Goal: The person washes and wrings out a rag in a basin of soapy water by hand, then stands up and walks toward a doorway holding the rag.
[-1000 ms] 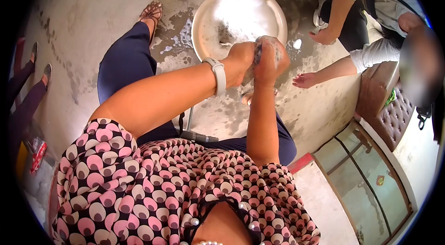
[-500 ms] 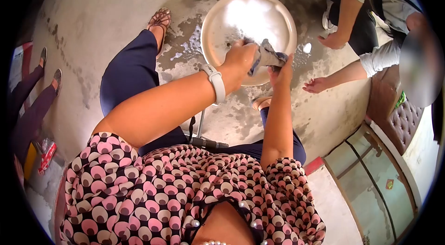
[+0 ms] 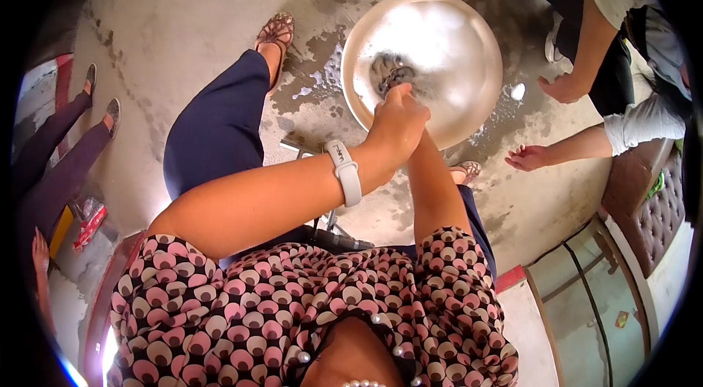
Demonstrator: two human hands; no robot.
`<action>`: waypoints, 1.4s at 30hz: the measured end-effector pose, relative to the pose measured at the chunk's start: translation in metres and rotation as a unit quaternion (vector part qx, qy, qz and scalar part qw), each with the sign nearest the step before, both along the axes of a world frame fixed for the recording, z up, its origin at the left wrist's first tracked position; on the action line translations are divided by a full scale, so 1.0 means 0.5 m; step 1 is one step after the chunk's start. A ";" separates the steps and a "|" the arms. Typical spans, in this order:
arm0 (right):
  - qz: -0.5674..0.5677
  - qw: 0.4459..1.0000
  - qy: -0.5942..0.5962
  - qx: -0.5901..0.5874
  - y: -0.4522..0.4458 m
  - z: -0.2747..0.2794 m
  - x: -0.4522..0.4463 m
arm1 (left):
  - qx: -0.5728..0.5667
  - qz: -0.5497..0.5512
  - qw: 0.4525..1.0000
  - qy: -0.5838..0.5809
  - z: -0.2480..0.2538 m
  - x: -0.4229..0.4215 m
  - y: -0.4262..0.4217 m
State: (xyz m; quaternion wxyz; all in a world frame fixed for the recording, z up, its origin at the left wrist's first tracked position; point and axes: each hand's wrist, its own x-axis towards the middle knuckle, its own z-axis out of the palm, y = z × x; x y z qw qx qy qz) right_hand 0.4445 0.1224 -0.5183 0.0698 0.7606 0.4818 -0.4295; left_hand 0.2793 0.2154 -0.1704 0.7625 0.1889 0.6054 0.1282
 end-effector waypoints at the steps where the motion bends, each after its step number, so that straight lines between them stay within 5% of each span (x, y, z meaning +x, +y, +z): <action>1: 0.074 0.996 -0.030 -0.035 0.006 0.010 -0.005 | 0.002 0.003 1.000 -0.016 -0.012 -0.001 -0.006; 2: 0.149 0.985 -0.059 -0.070 0.009 0.021 -0.011 | 0.000 0.008 0.999 -0.033 -0.024 -0.001 -0.014; 5: -0.208 0.976 -0.032 0.055 0.064 0.197 -0.008 | -0.007 -0.023 0.999 -0.034 -0.002 -0.009 -0.004; 6: -0.370 0.925 0.044 0.075 0.025 0.103 0.042 | -0.024 -0.006 0.998 -0.050 0.013 -0.011 0.004; 7: -0.456 0.886 0.071 -0.039 0.029 0.105 0.073 | -0.026 -0.007 0.998 -0.051 0.010 -0.011 0.000; 10: -0.375 0.927 0.012 0.004 0.048 0.217 0.063 | -0.016 -0.027 0.999 -0.035 -0.002 -0.003 0.000; 12: -0.569 0.739 0.357 -0.052 0.070 0.322 0.064 | -0.014 -0.030 0.999 -0.024 0.002 -0.001 0.000; 18: -0.560 0.686 0.446 0.134 0.057 0.571 0.046 | -0.027 -0.025 0.998 -0.046 0.011 0.009 -0.021; 21: -0.438 0.756 0.443 0.201 0.039 0.655 0.039 | -0.027 -0.050 0.997 -0.059 0.007 0.010 -0.028; 25: -0.351 0.767 0.500 0.194 0.067 0.703 0.040 | -0.034 -0.050 0.996 -0.070 0.020 0.008 -0.029; 27: -0.385 0.791 0.437 0.186 0.100 0.676 0.025 | -0.030 -0.056 0.996 -0.056 0.019 0.012 -0.030; 29: -0.285 0.952 0.113 -0.008 0.141 0.594 0.028 | -0.022 -0.055 0.997 -0.058 0.006 0.016 -0.035; 31: -0.042 0.988 -0.082 0.123 0.110 0.409 0.037 | -0.017 -0.056 0.997 -0.057 0.000 0.018 -0.041; 33: -0.132 0.951 -0.056 0.275 0.047 0.190 0.031 | -0.011 -0.051 0.997 -0.055 -0.001 0.022 -0.043; 34: -0.129 0.961 -0.051 0.239 0.038 0.151 0.017 | -0.015 -0.061 0.997 -0.046 0.005 0.021 -0.038; 39: -0.037 0.999 -0.024 0.030 0.011 0.083 0.001 | -0.028 -0.065 0.997 -0.034 0.004 0.023 -0.031; 42: -0.169 0.979 0.113 0.011 0.041 0.125 0.023 | -0.025 -0.053 0.997 -0.050 0.007 0.020 -0.025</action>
